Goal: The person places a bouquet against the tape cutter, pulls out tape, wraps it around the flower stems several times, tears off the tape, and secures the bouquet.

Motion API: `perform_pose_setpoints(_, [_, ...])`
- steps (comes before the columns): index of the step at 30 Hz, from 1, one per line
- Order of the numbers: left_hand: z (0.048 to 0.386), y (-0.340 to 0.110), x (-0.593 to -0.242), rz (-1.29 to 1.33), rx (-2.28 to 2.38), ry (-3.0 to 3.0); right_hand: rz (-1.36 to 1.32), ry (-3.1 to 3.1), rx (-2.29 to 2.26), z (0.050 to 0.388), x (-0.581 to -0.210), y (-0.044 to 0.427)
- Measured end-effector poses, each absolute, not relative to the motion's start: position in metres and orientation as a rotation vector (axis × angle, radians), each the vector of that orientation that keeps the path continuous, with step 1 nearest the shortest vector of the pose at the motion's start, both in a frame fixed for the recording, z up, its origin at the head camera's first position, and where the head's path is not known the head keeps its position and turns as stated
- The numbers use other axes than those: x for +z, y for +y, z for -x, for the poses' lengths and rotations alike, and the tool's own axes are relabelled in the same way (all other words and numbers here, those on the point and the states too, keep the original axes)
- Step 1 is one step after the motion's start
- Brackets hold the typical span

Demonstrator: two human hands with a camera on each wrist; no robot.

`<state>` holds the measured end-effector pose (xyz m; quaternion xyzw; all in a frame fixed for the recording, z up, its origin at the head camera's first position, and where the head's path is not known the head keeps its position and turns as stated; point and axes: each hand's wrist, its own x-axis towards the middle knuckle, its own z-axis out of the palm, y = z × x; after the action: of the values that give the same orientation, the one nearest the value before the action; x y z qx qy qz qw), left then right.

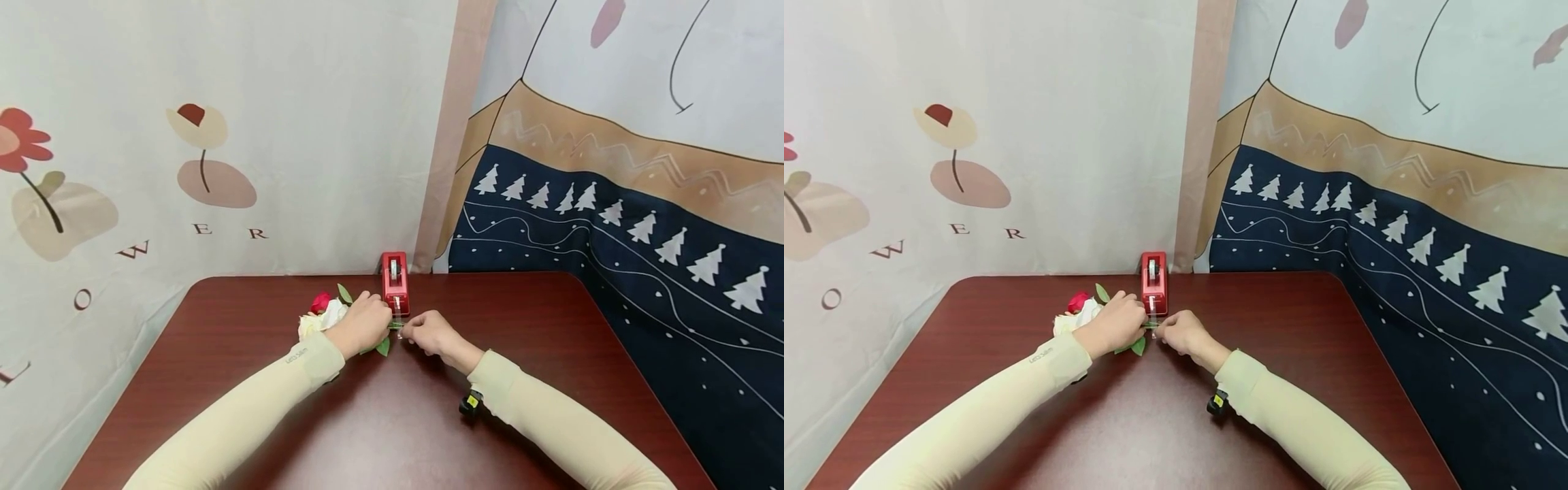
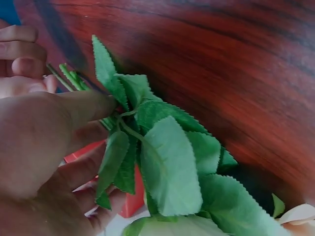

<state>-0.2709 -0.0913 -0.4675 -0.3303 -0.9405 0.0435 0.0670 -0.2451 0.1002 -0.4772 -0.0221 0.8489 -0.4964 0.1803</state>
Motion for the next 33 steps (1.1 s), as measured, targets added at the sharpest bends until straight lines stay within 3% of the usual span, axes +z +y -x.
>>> perform_pose_setpoints(15, [0.28,-0.098,-0.473,1.1,0.072,-2.829,0.038,2.424,-1.393,0.243,-0.476,0.097])
perform_pose_setpoints(33, [0.277,-0.096,-0.449,1.117,-0.061,-2.895,0.136,2.576,-1.355,0.242,-0.486,0.096])
